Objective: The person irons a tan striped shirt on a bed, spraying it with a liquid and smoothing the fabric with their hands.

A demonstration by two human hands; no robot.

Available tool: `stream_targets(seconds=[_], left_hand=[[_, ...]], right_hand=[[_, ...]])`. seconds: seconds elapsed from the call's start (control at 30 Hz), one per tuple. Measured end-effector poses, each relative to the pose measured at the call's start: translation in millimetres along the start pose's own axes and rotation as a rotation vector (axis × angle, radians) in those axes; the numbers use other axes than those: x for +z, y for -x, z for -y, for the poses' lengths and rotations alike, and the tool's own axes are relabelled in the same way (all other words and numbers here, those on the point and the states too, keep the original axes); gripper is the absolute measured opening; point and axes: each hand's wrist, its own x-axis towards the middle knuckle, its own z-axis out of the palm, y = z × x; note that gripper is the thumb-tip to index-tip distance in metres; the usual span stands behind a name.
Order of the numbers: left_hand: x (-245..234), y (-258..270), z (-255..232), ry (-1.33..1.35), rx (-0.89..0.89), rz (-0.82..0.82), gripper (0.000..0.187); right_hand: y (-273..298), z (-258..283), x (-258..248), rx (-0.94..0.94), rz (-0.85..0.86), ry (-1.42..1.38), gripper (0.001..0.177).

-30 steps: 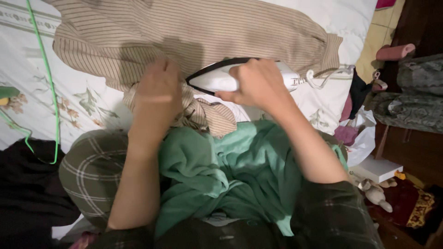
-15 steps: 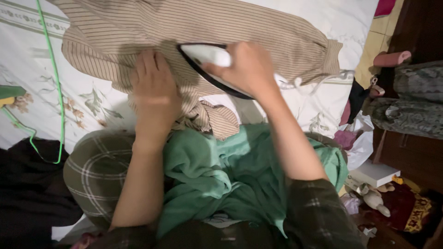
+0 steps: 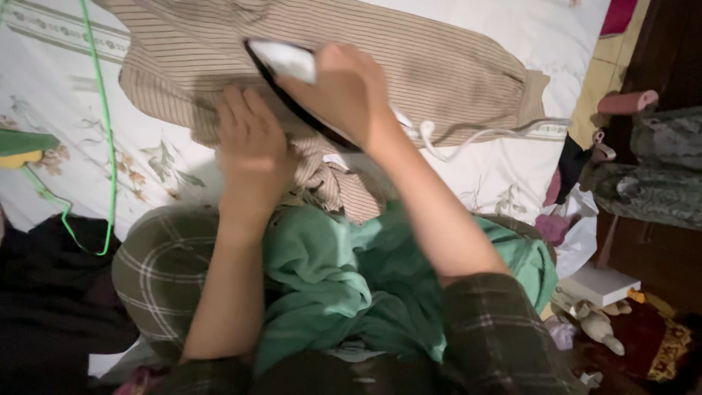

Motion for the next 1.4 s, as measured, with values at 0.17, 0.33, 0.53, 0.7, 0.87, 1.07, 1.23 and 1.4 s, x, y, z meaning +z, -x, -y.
stream_targets(seconds=[0.17, 0.33, 0.53, 0.7, 0.87, 1.07, 1.23, 1.4], left_hand=[[-7, -2, 1, 0.208, -0.091, 0.078, 0.078], [-6, -3, -5, 0.128, -0.118, 0.077, 0.076], [-11, -7, -8, -0.027, -0.101, 0.122, 0.080], [-7, -14, -7, -0.011, -0.132, 0.212, 0.074], [21, -54, 39, -0.053, 0.068, 0.093, 0.060], [71, -88, 88, -0.235, 0.151, -0.056, 0.070], [84, -77, 97, -0.235, 0.160, -0.158, 0.062], [77, -81, 92, -0.142, 0.102, -0.122, 0.066]], right_hand=[[46, -28, -25, -0.070, 0.053, 0.140, 0.056], [38, -39, -24, -0.113, -0.073, 0.275, 0.064], [-54, -22, -2, -0.262, -0.170, 0.241, 0.062], [-73, -18, -4, -0.278, -0.096, 0.174, 0.057], [-39, -53, -30, -0.184, 0.025, 0.237, 0.049], [-9, -98, -52, -0.096, -0.088, 0.292, 0.063], [-49, -85, -28, -0.240, -0.190, 0.319, 0.065], [-89, -55, -1, -0.380, -0.354, 0.162, 0.058]])
